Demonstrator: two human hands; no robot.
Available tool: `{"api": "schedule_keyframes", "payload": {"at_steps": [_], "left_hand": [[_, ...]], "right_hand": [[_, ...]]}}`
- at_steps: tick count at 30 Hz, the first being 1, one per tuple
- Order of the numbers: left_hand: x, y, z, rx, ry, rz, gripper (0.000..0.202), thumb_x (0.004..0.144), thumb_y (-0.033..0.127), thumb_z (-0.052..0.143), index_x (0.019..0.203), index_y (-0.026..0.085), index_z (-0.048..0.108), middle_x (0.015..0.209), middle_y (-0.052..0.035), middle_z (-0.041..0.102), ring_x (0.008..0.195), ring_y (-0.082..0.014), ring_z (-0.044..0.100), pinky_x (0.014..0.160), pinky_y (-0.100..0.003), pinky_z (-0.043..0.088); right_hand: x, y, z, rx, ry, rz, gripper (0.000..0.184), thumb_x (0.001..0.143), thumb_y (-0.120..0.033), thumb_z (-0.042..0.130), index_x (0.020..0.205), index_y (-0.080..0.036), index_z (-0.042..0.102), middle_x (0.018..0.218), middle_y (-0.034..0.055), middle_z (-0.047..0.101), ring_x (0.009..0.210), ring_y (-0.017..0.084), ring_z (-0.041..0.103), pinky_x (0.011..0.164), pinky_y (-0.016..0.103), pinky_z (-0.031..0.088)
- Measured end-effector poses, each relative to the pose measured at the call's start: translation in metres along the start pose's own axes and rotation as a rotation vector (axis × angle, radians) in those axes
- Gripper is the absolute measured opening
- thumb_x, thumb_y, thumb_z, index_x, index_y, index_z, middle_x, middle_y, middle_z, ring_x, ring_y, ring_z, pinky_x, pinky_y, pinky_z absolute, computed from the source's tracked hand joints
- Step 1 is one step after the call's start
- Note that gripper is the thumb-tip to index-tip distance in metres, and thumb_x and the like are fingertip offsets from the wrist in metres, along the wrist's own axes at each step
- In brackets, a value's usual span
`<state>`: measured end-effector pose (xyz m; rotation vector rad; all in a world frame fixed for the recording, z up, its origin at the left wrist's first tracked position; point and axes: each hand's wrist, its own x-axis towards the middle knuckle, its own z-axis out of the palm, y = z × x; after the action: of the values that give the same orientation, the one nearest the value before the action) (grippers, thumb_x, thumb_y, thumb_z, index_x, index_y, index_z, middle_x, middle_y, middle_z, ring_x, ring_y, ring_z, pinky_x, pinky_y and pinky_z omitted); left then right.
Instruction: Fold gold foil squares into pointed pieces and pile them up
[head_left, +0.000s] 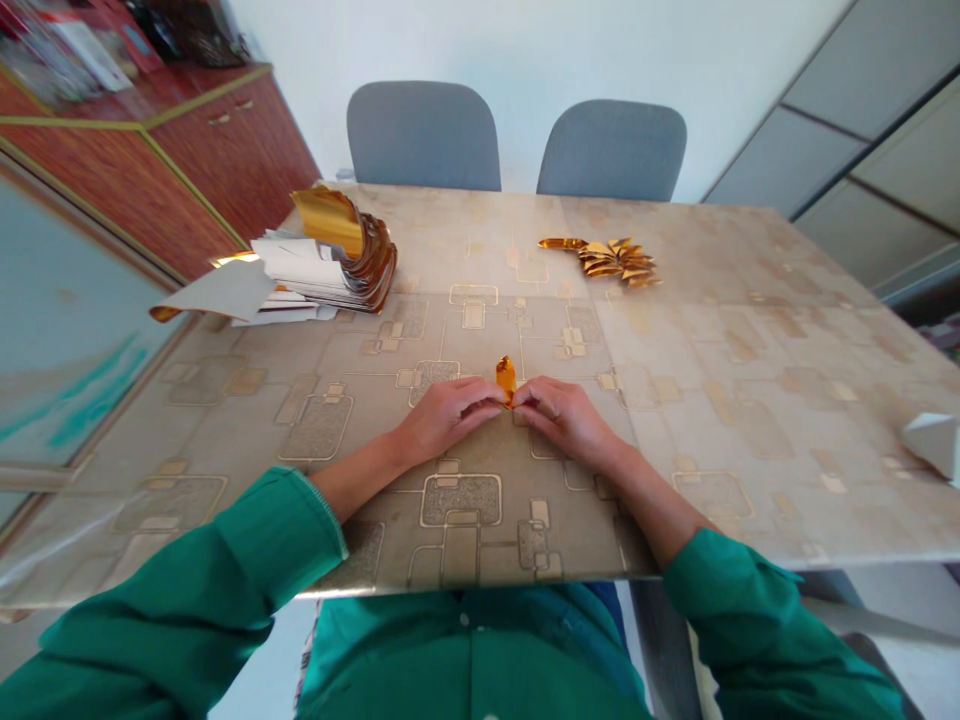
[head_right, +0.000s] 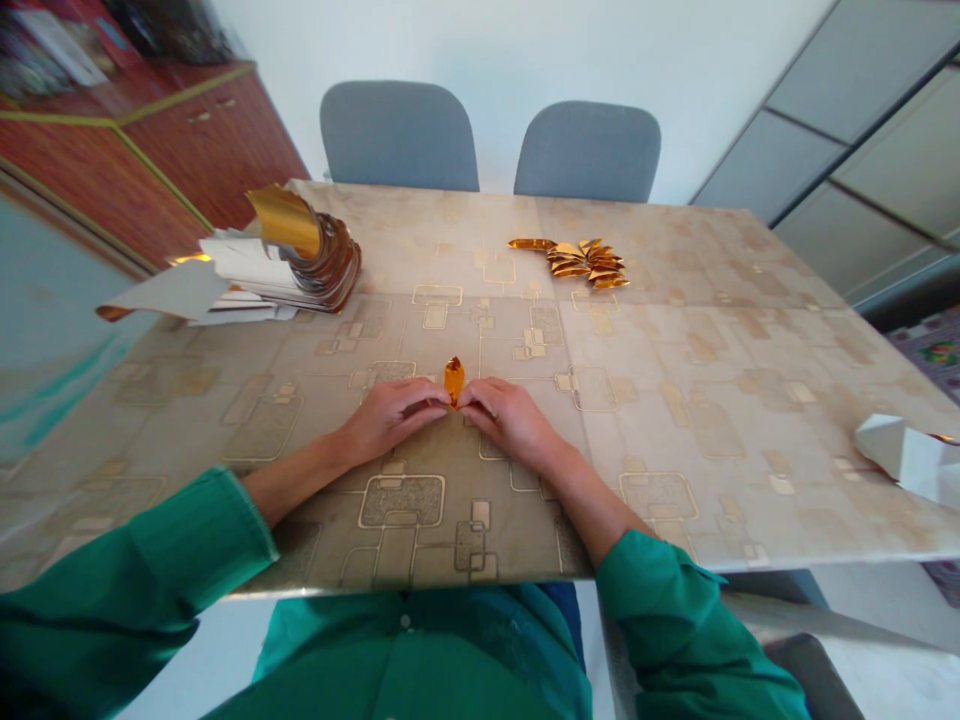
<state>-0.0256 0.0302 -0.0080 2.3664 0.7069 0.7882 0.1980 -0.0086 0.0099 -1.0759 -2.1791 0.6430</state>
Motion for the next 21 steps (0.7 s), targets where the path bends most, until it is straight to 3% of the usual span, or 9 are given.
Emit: {"api": "schedule_keyframes", "payload": {"at_steps": [4,16,21], "left_hand": [[0.0011,0.0055,0.0022,-0.043,0.032,-0.063,0.009,0.092,0.025,0.062,0.097,0.021,0.067,0.085,-0.0002,0.069,0.073,-0.0128,0.064,0.069,-0.022,0.048],[0.0001,0.0021,0.0034,0.014,0.039,0.000,0.008,0.093,0.021,0.059,0.088,0.020,0.065,0.083,-0.0005,0.067,0.076,-0.0133,0.063,0.071,-0.023,0.047],[0.0000,0.0055,0.0030,-0.085,0.041,-0.111,0.014,0.090,0.020,0.063,0.103,0.022,0.066,0.093,-0.0008,0.072,0.079,-0.0126,0.067,0.074,-0.023,0.052]], "right_hand": [[-0.0008,-0.0022,0.0019,-0.020,-0.005,0.027,0.004,0.092,-0.021,0.055,0.090,-0.024,0.057,0.083,0.0005,0.064,0.077,0.015,0.060,0.072,0.028,0.046],[0.0006,0.0018,0.0016,-0.034,-0.005,-0.024,0.010,0.095,-0.022,0.052,0.088,-0.024,0.058,0.086,0.0019,0.066,0.082,0.017,0.061,0.074,0.029,0.047],[0.0004,0.0010,-0.0004,-0.053,0.022,-0.047,0.011,0.097,-0.022,0.050,0.089,-0.025,0.058,0.085,0.0016,0.065,0.082,0.017,0.060,0.073,0.029,0.047]]}}
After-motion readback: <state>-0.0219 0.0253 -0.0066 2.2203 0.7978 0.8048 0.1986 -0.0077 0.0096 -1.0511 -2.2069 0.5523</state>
